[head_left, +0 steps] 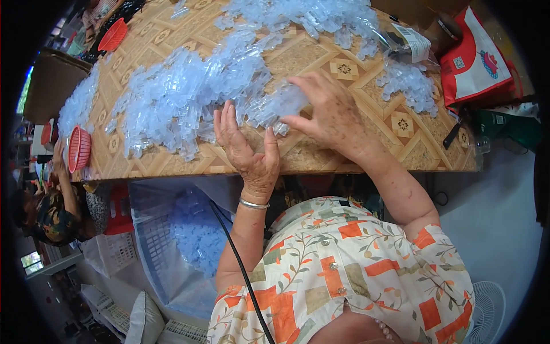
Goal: The person picks up plastic pieces from the table and fits and presses them together by hand to assemble small plastic housings.
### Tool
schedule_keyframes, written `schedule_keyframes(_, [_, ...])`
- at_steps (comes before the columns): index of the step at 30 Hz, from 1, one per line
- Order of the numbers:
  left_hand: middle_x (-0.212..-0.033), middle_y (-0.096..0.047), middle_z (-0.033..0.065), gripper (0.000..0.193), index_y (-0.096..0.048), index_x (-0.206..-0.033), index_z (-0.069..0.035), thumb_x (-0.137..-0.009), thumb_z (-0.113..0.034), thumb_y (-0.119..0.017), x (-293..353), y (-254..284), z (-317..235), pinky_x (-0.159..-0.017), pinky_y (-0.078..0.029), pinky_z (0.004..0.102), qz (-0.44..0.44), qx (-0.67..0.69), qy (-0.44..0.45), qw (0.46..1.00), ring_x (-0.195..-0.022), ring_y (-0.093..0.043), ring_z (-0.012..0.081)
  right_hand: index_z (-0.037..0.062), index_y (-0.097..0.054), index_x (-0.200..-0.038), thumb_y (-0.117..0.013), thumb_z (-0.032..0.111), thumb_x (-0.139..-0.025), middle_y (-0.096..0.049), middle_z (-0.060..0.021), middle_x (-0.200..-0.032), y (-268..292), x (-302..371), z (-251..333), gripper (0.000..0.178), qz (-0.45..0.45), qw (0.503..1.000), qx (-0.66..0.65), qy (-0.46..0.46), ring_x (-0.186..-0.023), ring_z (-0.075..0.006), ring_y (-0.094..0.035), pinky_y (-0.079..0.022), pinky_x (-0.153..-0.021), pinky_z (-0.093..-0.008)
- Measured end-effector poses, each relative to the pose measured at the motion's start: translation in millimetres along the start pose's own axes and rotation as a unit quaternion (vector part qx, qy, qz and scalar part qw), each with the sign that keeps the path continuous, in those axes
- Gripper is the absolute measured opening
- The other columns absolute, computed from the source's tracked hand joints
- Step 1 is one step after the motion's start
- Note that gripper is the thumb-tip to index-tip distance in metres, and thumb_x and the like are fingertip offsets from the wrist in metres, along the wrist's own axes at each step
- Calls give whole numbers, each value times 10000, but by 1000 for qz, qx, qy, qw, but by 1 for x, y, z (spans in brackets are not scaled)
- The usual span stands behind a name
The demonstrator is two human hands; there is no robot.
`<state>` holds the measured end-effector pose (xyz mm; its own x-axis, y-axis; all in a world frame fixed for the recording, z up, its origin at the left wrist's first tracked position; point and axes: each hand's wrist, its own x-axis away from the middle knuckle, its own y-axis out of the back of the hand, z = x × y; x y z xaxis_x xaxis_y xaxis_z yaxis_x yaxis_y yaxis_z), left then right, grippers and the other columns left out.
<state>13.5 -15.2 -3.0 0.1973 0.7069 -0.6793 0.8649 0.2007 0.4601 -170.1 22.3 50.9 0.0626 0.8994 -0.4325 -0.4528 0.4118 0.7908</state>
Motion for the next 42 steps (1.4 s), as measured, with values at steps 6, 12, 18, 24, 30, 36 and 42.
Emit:
schedule_keyframes(6, [-1510,-467,175,739,-402,-1482,14,-771,36,-602,0,-3,3,-1212,-240,477,-15,23,33,999,-1464,-327,399,46,-619,-1245,-819,419,-740,-604,-137,-1151,-39,-32,14,659,13,999,14,49,-1115,-312,-579,-474,-946,-429])
schedule_keyframes(12, [-1511,-460,187,741,-411,-1472,19,-761,17,-620,0,-2,5,-1213,-235,492,-6,11,31,999,-1463,-326,412,60,-605,-1272,-790,421,-789,-600,-164,-1231,-41,-35,8,631,12,998,-13,55,-1171,-348,-567,-460,-992,-455])
schedule_keyframes(18, [-1500,-466,211,666,-495,-1399,29,-753,-3,-653,-2,3,2,-1205,-238,520,12,-6,25,1000,-1454,-335,429,50,-603,-1290,-760,340,-849,-566,-161,-1319,-20,-50,-45,551,-26,997,62,26,-1241,-349,-527,-423,-1064,-467])
schedule_keyframes(24, [-1494,-469,213,579,-567,-1329,-11,-758,-14,-668,-4,1,-3,-1198,-239,529,28,-11,24,999,-1456,-334,427,207,-603,-1361,-730,262,-882,-362,-139,-1584,-21,-93,-112,499,6,981,194,1,-1416,-367,-375,-354,-1145,-524])
schedule_keyframes(30, [-1499,-466,208,564,-578,-1322,-23,-766,-11,-671,-4,3,-4,-1198,-236,534,35,-18,33,999,-1459,-326,425,232,-628,-1321,-687,195,-916,-424,-63,-1558,-18,-112,-127,411,88,970,214,-77,-1417,-363,-376,-377,-1148,-495])
schedule_keyframes(36, [-1498,-473,200,553,-589,-1312,-28,-766,-16,-676,-4,2,-5,-1200,-233,535,35,-26,30,999,-1461,-324,423,166,-724,-1175,-594,110,-962,-489,-23,-1518,-6,-68,-150,256,93,989,119,0,-1407,-332,-406,-404,-1148,-409])
schedule_keyframes(42, [-1495,-480,194,526,-603,-1293,-28,-773,-12,-680,-2,1,-3,-1195,-246,534,33,-21,23,999,-1456,-333,426,88,-743,-1105,-660,31,-885,-550,-56,-1452,33,-6,-102,242,105,992,72,5,-1377,-349,-449,-403,-1131,-433])
